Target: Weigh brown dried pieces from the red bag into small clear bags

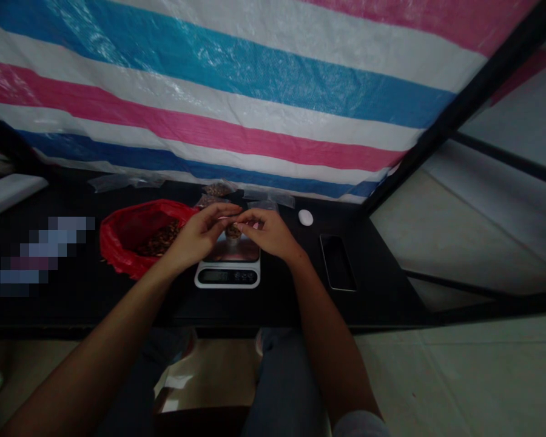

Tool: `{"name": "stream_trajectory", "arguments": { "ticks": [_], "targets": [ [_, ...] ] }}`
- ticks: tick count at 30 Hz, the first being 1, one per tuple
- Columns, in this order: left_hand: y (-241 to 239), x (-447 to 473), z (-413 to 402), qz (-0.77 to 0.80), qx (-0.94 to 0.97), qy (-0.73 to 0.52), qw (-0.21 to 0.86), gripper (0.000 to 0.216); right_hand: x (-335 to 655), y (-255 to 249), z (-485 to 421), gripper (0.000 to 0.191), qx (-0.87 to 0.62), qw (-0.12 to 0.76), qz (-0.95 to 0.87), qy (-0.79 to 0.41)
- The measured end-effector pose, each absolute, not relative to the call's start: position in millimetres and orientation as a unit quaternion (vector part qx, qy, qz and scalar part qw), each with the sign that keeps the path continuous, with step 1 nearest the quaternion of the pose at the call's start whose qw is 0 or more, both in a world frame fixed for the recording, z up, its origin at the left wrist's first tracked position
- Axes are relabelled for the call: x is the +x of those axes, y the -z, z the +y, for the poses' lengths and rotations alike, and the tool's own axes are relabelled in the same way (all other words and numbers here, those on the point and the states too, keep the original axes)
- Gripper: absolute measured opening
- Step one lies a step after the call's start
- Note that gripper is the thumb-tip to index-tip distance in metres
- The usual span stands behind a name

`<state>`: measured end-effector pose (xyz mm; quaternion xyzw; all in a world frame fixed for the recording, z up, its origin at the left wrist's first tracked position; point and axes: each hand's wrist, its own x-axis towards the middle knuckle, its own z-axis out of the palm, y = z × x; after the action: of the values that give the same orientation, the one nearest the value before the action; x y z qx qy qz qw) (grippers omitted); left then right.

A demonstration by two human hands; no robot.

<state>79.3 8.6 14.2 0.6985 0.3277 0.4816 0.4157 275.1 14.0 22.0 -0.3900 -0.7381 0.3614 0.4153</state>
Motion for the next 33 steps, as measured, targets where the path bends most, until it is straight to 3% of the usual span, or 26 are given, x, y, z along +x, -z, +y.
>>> {"name": "stream_trajectory", "arguments": {
  "ticks": [11,15,18,21,24,33],
  "targets": [
    [-13.0,78.4,11.1,0.343,0.679,-0.481,0.435,0.032,273.1,-23.9,12.2,0.015,-0.391,0.416,-0.744,-0.348],
    [-32.5,65.4,5.8,0.389,0.704,-0.465,0.37,0.033,273.9,-23.9,12.8,0.014,-0.4,0.41,-0.754,-0.322],
    [-52.5,46.8,-4.5,0.443,0.773,-0.338,0.304,0.026,274.0,-24.2,13.1,0.015,-0.404,0.407,-0.757,-0.315],
    [-64.3,33.3,-16.0,0.478,0.81,-0.147,0.308,0.026,273.8,-23.4,13.9,0.015,-0.403,0.41,-0.758,-0.308],
    [-65.7,31.5,-22.5,0.492,0.815,-0.064,0.301,0.022,274.0,-21.4,15.2,0.015,-0.405,0.417,-0.755,-0.302],
    [-56.4,37.7,-19.4,0.438,0.848,-0.126,0.269,0.021,273.2,-21.9,14.2,0.016,-0.413,0.419,-0.747,-0.311]
  ]
}}
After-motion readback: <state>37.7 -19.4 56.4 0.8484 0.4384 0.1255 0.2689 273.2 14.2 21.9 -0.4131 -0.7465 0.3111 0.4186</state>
